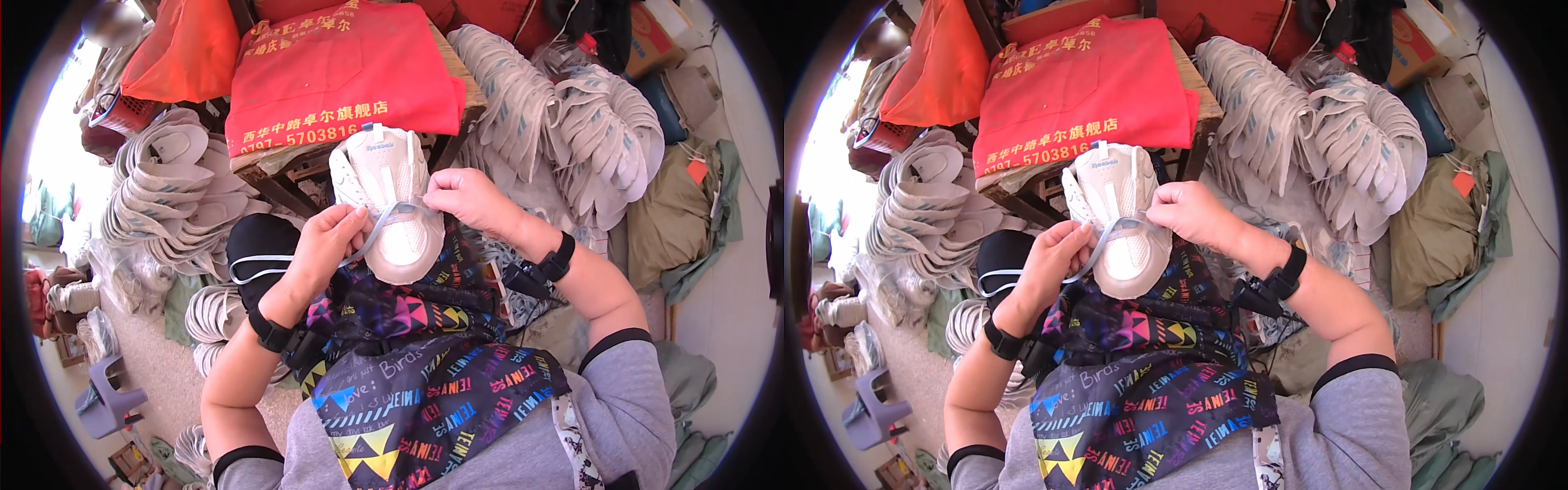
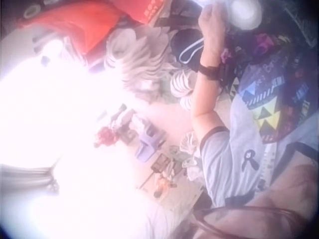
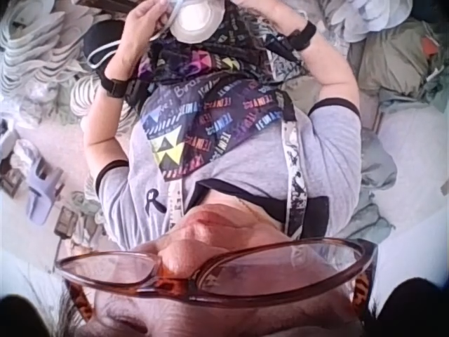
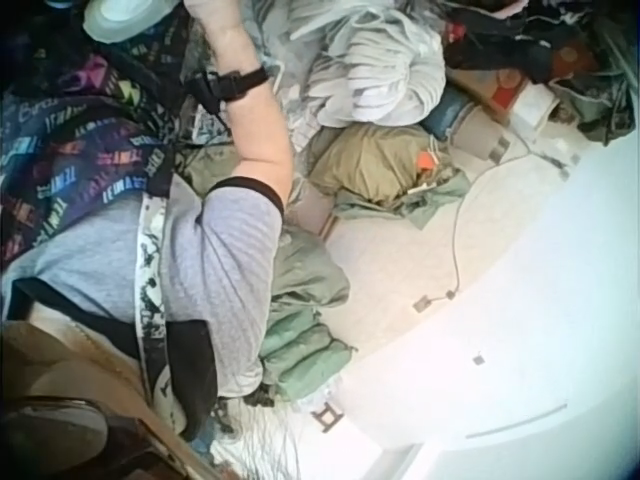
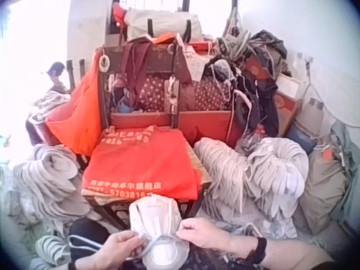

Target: The recorder is lacing a white athletic shoe in a factory or workshop setting.

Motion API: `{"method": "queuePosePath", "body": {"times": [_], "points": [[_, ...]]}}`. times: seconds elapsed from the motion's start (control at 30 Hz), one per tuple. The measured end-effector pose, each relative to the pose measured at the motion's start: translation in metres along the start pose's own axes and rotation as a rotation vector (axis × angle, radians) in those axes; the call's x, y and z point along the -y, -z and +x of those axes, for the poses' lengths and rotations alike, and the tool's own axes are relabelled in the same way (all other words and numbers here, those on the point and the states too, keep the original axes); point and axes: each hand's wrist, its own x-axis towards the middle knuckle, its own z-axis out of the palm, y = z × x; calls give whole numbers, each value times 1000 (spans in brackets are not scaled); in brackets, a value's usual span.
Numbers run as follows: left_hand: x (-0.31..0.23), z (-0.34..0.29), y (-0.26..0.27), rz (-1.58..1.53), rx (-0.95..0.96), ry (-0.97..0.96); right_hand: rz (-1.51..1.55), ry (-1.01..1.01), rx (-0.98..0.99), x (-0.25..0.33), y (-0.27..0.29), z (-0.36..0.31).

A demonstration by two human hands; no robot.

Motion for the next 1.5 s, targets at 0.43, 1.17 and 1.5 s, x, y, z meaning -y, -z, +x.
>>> {"method": "queuePosePath", "body": {"times": [0.43,1.17,1.5], "points": [[-31,11,12,-53,156,352,-1075,583,50,36,5,10],[-61,19,14,1378,116,-795,-1169,748,311,56,20,29],[-53,31,17,1169,121,-689,-809,464,306,41,15,45]]}}
